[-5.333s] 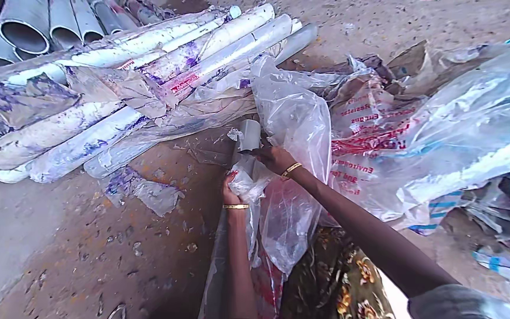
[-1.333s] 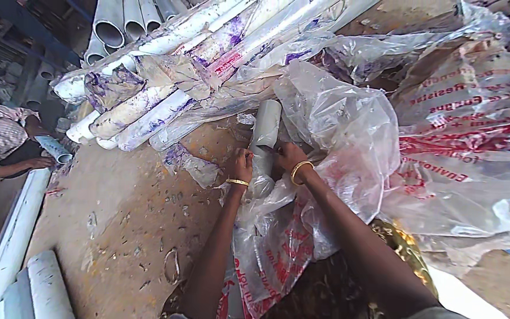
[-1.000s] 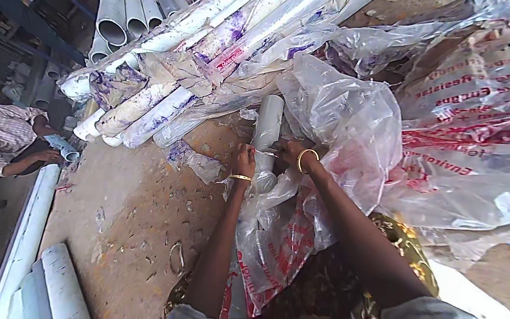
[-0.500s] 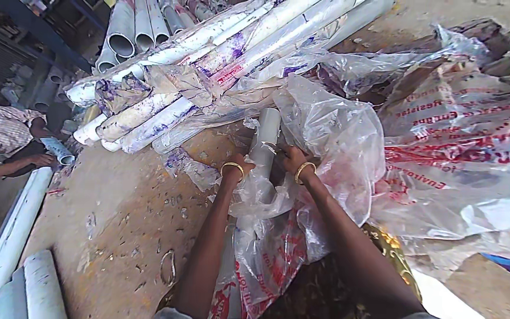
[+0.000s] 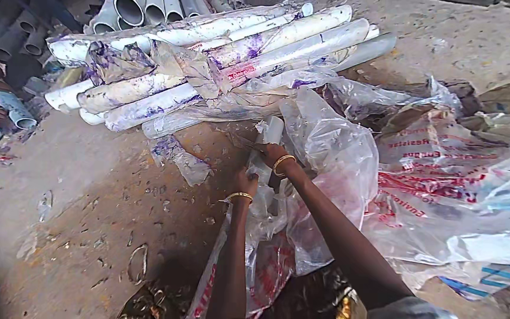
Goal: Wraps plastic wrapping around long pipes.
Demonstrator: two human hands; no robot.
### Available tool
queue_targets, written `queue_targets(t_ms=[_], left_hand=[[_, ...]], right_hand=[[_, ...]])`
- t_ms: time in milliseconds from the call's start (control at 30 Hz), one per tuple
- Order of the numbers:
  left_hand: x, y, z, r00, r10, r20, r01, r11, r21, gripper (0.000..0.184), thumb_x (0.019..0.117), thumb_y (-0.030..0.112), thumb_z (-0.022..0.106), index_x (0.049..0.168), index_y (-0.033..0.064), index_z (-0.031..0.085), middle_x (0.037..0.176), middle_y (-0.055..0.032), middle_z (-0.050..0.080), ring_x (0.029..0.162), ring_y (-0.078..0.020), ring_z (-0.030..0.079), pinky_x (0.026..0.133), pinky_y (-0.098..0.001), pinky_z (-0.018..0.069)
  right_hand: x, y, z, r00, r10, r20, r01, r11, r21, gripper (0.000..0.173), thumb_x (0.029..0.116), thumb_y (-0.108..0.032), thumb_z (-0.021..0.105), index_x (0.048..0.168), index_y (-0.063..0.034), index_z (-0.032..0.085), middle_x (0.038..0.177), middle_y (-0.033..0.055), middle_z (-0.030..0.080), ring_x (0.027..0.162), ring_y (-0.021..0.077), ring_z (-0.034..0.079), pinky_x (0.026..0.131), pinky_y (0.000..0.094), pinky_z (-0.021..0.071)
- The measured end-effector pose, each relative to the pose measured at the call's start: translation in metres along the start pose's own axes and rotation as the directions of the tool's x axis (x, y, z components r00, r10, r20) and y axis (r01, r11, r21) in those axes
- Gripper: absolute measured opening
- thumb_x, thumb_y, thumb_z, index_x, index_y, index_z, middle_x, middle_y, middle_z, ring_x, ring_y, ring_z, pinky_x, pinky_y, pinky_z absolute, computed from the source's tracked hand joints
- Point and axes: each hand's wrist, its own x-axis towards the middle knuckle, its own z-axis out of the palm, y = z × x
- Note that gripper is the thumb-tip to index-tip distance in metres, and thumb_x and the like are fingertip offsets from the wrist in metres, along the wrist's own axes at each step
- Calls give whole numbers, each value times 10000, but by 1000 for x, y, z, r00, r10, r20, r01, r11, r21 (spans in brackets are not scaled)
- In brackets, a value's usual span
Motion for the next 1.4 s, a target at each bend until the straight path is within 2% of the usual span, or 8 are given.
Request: queue_targets(t_ms=[200,433,667,767,867,1033,1200,1400], left_hand=[[9,-6,11,987,3,-161,-51,954,-297,237,985,85,638,1079,-124,697,1086,-284,687,1071,-346,639,985,-471,466],[17,-15,21,941,-160,-299,-94,723,-684,300,1076,25,395,1102,-166,625,1075,-268,634,1024,-246,586,966,-371,461],[11,-24,9,897,-119,-426,-118,864,-490,298,1057,55,450,965,-97,689,924,-199,670,943,-245,619,921,-414,469],[5,-24,16,836,-88,-542,-240,829,-505,313,1015,50,441,804,-68,640,739,-101,581,793,-157,579,810,-348,469],[-3,-20,24,812,-67,-579,-323,776,-542,273,994,4,444,838,-110,636,745,-99,580,783,-105,571,808,-271,471],[-5,-23,29,760,-6,-650,-421,758,-498,260,963,-1,453,790,-108,614,706,-67,552,739,-46,561,770,-210,468],[0,-32,23,715,-68,-696,-524,606,-598,241,914,-15,408,721,-12,553,646,38,503,666,27,542,710,-155,473],[7,-35,32,749,-117,-653,-581,359,-730,282,911,10,329,737,117,522,627,106,548,628,50,574,642,-150,510]], right_hand=[[14,9,4,998,-17,53,23,994,-110,315,1088,-233,506,1319,-61,634,1138,281,687,1082,490,657,884,672,488],[24,-27,-11,959,-39,282,119,954,-274,334,1084,-233,508,1207,48,640,1203,277,660,1163,452,634,945,637,472],[-41,-17,8,981,-14,194,58,973,-224,329,1094,-188,460,1329,-38,634,1174,269,682,1133,464,645,926,630,486],[-51,-7,-2,989,-24,148,50,984,-170,295,1083,-177,484,1292,-66,660,1109,262,701,1073,467,665,894,643,491],[-42,-15,-11,999,-40,24,43,991,-123,249,1056,-171,558,1242,-41,662,1030,273,702,978,491,680,792,662,513],[-3,-39,4,979,17,202,34,969,-246,275,1062,-172,528,1253,-11,643,1199,261,671,1127,463,649,877,653,501],[-42,-18,23,981,-39,192,67,987,-143,344,1104,-181,435,1409,-109,574,1134,267,691,1088,467,663,905,630,496],[-75,2,11,989,89,117,-76,991,-107,332,1100,-218,453,1317,-40,630,1087,273,693,1051,470,664,876,630,488]])
